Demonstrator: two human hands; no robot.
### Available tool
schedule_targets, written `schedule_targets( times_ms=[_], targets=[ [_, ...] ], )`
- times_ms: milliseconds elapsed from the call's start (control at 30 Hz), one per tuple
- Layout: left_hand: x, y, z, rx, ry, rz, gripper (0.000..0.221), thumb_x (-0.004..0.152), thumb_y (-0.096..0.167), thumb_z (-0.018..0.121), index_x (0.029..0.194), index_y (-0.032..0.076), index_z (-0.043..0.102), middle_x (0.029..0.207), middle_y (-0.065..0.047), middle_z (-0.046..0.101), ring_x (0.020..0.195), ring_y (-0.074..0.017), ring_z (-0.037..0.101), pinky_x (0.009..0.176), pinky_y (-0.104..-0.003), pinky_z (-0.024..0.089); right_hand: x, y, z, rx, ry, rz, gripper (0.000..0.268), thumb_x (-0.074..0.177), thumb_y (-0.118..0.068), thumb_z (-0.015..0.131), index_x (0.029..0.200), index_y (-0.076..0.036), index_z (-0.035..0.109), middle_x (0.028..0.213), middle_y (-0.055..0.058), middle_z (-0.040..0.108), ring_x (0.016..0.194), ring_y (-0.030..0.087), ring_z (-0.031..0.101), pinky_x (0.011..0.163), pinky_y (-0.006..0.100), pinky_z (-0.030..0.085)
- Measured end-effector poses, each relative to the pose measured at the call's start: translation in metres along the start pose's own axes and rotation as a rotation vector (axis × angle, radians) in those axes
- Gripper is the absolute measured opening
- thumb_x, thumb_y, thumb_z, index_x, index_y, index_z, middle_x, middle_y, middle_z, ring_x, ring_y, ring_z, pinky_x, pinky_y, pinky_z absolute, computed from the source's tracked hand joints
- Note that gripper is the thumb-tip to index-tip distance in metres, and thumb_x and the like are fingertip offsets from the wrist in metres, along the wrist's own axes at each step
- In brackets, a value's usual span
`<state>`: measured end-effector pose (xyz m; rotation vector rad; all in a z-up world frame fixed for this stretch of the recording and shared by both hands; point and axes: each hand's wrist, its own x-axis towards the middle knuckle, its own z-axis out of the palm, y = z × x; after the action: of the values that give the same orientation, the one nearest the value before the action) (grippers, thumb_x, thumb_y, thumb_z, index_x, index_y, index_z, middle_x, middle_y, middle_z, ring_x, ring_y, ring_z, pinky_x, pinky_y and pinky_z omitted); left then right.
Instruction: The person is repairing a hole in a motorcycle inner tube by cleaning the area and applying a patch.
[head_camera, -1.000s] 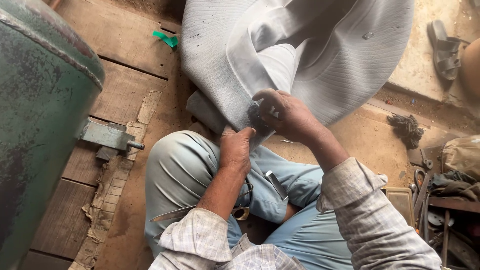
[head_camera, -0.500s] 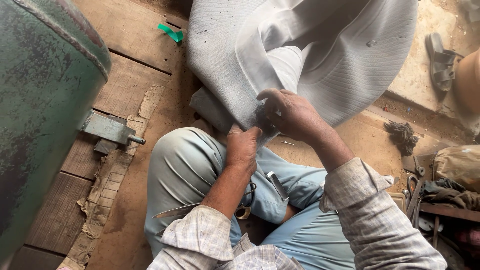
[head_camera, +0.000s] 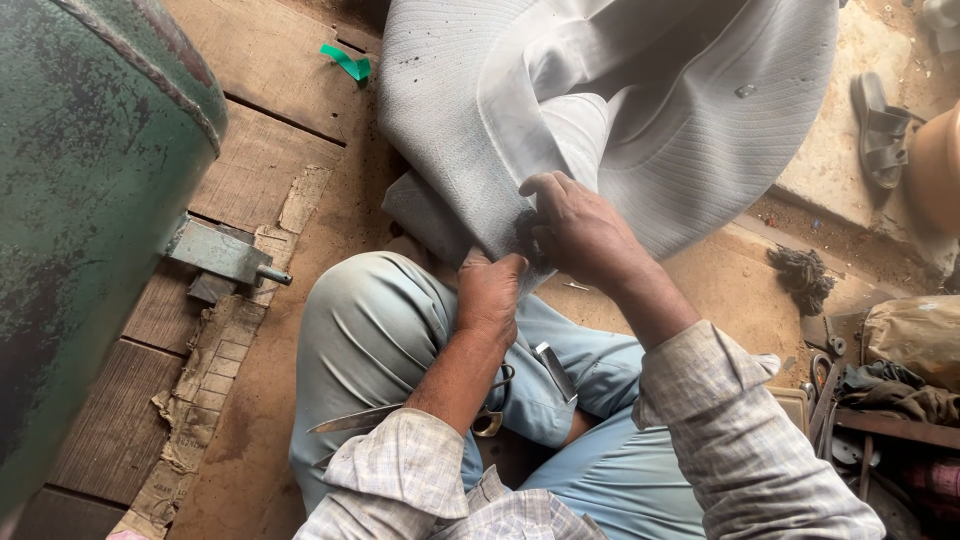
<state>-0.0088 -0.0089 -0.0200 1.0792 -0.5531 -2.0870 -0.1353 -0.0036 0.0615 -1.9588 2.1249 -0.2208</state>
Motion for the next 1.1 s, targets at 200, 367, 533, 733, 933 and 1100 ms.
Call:
schedule_targets(
  times_ms=[200,367,533,733,933,1100],
  targets=[
    [0.005,-0.007,-0.002,0.002,0.016,0.009,0.040,0.079,-0.007,0.060,0.119,-0.003,0.063,0.112,-0.013,0.070,0.101,-0.0221,0.068,0.101,-0.037,0.051,0.000,0.014,-0.010,0.209,-0.054,0.170,0.041,0.085,-0.010,0.075,0.123,-0.011,0.058,0.101,0.008,0.071,0.095,0.024,0.071,0.084,0.039,0.057],
    [0.006,-0.009,-0.001,0.009,0.012,0.013,0.041,0.078,-0.007,0.060,0.119,-0.003,0.063,0.112,-0.012,0.070,0.101,-0.0217,0.068,0.100,-0.036,0.050,-0.002,0.009,-0.006,0.204,-0.005,0.156,0.039,0.084,-0.012,0.077,0.119,-0.010,0.059,0.101,0.009,0.071,0.095,0.025,0.071,0.084,0.039,0.057],
    [0.010,-0.012,-0.006,-0.002,0.029,0.008,0.040,0.078,-0.007,0.061,0.118,-0.003,0.063,0.112,-0.013,0.071,0.102,-0.0218,0.068,0.100,-0.036,0.050,0.000,0.000,-0.002,0.146,0.018,0.178,0.041,0.082,-0.012,0.080,0.118,-0.009,0.059,0.102,0.011,0.071,0.097,0.027,0.070,0.084,0.041,0.056],
    [0.009,-0.012,-0.004,0.018,0.032,0.001,0.040,0.078,-0.007,0.062,0.118,-0.004,0.063,0.111,-0.015,0.070,0.100,-0.0234,0.067,0.101,-0.037,0.051,0.000,0.014,-0.001,0.397,-0.051,0.317,0.039,0.085,-0.018,0.077,0.119,-0.012,0.060,0.108,0.006,0.072,0.101,0.022,0.072,0.085,0.035,0.060],
    [0.007,-0.009,-0.004,0.047,0.042,-0.028,0.041,0.079,-0.006,0.061,0.120,-0.002,0.061,0.113,-0.013,0.069,0.101,-0.0215,0.067,0.100,-0.036,0.050,-0.008,-0.003,-0.006,0.190,-0.012,0.198,0.040,0.084,-0.013,0.079,0.119,-0.009,0.060,0.109,0.013,0.071,0.100,0.025,0.070,0.087,0.039,0.057],
    [0.010,-0.013,-0.006,0.064,0.047,-0.004,0.048,0.078,-0.003,0.061,0.125,-0.007,0.054,0.113,-0.019,0.067,0.101,-0.0237,0.067,0.100,-0.036,0.051,-0.012,0.023,-0.002,0.494,-0.018,0.300,0.033,0.090,-0.013,0.074,0.120,-0.008,0.062,0.116,0.009,0.072,0.105,0.020,0.071,0.090,0.033,0.060]
  ],
)
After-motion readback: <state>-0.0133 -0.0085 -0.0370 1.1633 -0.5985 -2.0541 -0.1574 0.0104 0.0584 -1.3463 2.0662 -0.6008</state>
